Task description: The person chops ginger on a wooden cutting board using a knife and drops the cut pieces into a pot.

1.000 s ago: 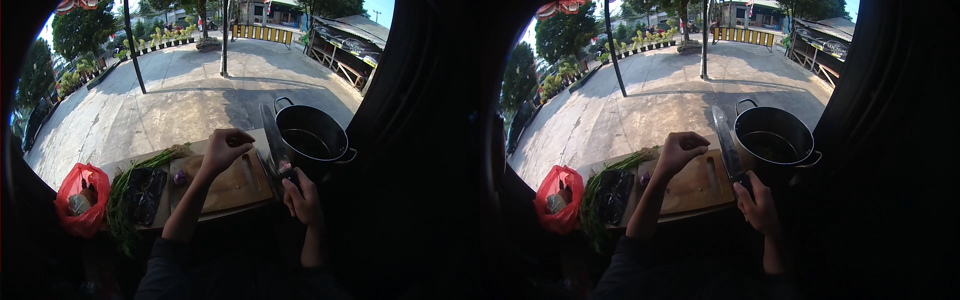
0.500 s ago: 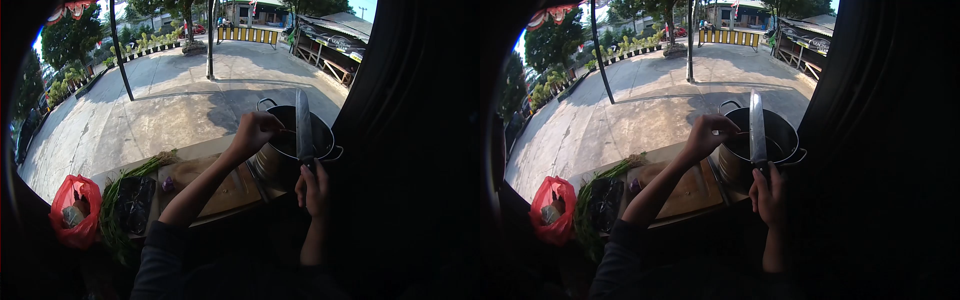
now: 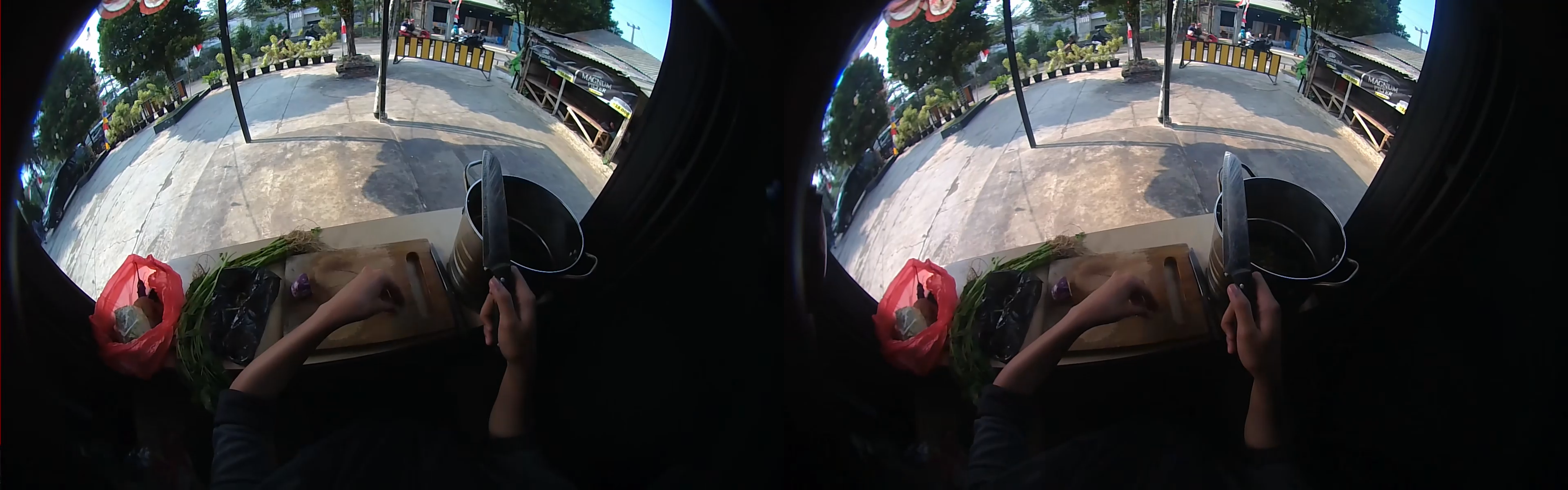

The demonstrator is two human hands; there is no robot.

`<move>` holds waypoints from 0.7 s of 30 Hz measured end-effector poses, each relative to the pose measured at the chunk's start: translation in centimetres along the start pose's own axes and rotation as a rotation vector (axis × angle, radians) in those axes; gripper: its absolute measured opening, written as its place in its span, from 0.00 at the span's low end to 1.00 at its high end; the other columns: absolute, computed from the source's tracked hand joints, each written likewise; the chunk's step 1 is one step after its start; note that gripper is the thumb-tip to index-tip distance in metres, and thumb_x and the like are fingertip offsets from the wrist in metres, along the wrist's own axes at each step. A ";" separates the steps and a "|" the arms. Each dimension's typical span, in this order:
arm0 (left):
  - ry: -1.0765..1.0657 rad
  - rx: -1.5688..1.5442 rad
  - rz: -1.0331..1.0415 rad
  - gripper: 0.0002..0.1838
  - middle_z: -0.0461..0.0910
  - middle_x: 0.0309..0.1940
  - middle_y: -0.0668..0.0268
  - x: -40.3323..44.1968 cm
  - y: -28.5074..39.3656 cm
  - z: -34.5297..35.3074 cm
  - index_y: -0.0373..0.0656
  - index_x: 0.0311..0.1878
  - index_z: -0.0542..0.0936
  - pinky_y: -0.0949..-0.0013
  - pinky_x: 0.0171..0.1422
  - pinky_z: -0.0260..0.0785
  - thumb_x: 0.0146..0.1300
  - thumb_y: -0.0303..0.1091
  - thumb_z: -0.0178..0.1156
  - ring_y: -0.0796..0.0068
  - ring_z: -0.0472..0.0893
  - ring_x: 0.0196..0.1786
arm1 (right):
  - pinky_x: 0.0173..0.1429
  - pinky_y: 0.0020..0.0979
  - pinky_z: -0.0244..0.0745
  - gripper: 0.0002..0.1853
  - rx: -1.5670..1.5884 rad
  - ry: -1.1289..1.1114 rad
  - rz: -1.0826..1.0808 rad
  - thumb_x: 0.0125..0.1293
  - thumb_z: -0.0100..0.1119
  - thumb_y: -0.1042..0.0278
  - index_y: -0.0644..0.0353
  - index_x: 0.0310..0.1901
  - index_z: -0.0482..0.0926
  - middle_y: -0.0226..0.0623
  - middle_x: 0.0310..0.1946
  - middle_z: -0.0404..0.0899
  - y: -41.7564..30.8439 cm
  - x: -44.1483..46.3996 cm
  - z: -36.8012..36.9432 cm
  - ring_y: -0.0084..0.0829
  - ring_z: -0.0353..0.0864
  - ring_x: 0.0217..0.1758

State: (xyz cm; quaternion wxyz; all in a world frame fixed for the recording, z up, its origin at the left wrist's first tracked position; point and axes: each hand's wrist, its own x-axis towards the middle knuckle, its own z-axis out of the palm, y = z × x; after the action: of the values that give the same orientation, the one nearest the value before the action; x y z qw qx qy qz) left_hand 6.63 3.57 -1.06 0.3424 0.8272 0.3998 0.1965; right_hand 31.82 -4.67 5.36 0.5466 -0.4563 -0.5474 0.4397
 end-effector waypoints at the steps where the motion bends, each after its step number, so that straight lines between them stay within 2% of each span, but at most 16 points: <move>1: 0.004 0.001 -0.005 0.09 0.86 0.34 0.59 0.1 -0.3 0.1 0.37 0.40 0.87 0.68 0.46 0.78 0.54 0.25 0.68 0.68 0.87 0.37 | 0.14 0.20 0.58 0.10 0.003 -0.006 0.000 0.75 0.48 0.62 0.60 0.41 0.70 0.26 0.11 0.65 0.1 0.0 0.1 0.16 0.61 0.09; 3: -0.014 -0.068 0.026 0.09 0.87 0.33 0.58 0.5 -0.4 0.2 0.37 0.40 0.87 0.68 0.46 0.78 0.54 0.26 0.69 0.68 0.87 0.37 | 0.14 0.20 0.58 0.10 0.024 -0.022 -0.005 0.75 0.48 0.62 0.59 0.39 0.69 0.25 0.11 0.64 0.3 0.0 0.1 0.16 0.61 0.09; 7: -0.034 -0.019 0.009 0.10 0.87 0.33 0.58 1.4 1.3 -0.9 0.36 0.40 0.87 0.69 0.47 0.78 0.54 0.26 0.69 0.70 0.87 0.37 | 0.14 0.20 0.58 0.10 0.023 -0.007 -0.003 0.75 0.49 0.61 0.58 0.39 0.69 0.25 0.11 0.64 -0.1 -0.5 -0.3 0.16 0.61 0.09; 10: -0.028 -0.147 0.074 0.10 0.88 0.35 0.60 3.0 3.7 -3.2 0.36 0.41 0.87 0.70 0.48 0.78 0.56 0.28 0.69 0.73 0.87 0.39 | 0.14 0.20 0.58 0.10 0.030 0.021 -0.024 0.75 0.49 0.61 0.58 0.39 0.69 0.25 0.11 0.64 -0.4 -1.1 -1.1 0.16 0.61 0.09; 15: 0.148 -0.214 0.322 0.10 0.88 0.37 0.61 8.5 9.7 -5.2 0.37 0.43 0.86 0.70 0.51 0.78 0.58 0.27 0.68 0.76 0.86 0.43 | 0.14 0.19 0.58 0.10 0.004 0.105 -0.032 0.74 0.49 0.61 0.59 0.41 0.70 0.25 0.13 0.65 -1.6 -2.1 -2.0 0.16 0.63 0.11; 16: 0.177 -0.219 0.374 0.10 0.88 0.36 0.61 9.9 11.1 -5.2 0.38 0.43 0.87 0.70 0.50 0.78 0.57 0.27 0.69 0.76 0.86 0.41 | 0.14 0.19 0.58 0.10 0.000 0.116 -0.037 0.74 0.49 0.61 0.59 0.41 0.70 0.25 0.13 0.65 -1.7 -2.3 -2.2 0.16 0.63 0.11; 18: 0.159 -0.157 0.492 0.11 0.88 0.34 0.61 13.2 11.5 -4.7 0.39 0.42 0.87 0.71 0.48 0.78 0.54 0.28 0.71 0.76 0.86 0.38 | 0.14 0.19 0.58 0.09 0.021 0.126 -0.055 0.74 0.49 0.61 0.58 0.41 0.70 0.25 0.13 0.65 -1.7 -2.6 -2.6 0.16 0.63 0.11; 21: 0.085 -0.176 0.543 0.12 0.88 0.33 0.61 15.5 11.7 -3.4 0.39 0.41 0.87 0.71 0.46 0.78 0.53 0.31 0.72 0.76 0.86 0.36 | 0.14 0.19 0.58 0.09 -0.002 0.146 -0.074 0.74 0.50 0.61 0.58 0.41 0.70 0.25 0.13 0.65 -1.7 -2.9 -2.8 0.16 0.63 0.11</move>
State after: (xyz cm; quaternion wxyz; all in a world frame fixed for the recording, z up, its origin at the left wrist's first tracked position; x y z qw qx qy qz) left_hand 20.12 12.07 10.56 0.3306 0.8621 0.1591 0.3495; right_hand 34.57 -7.92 6.49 0.6005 -0.4670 -0.5230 0.3844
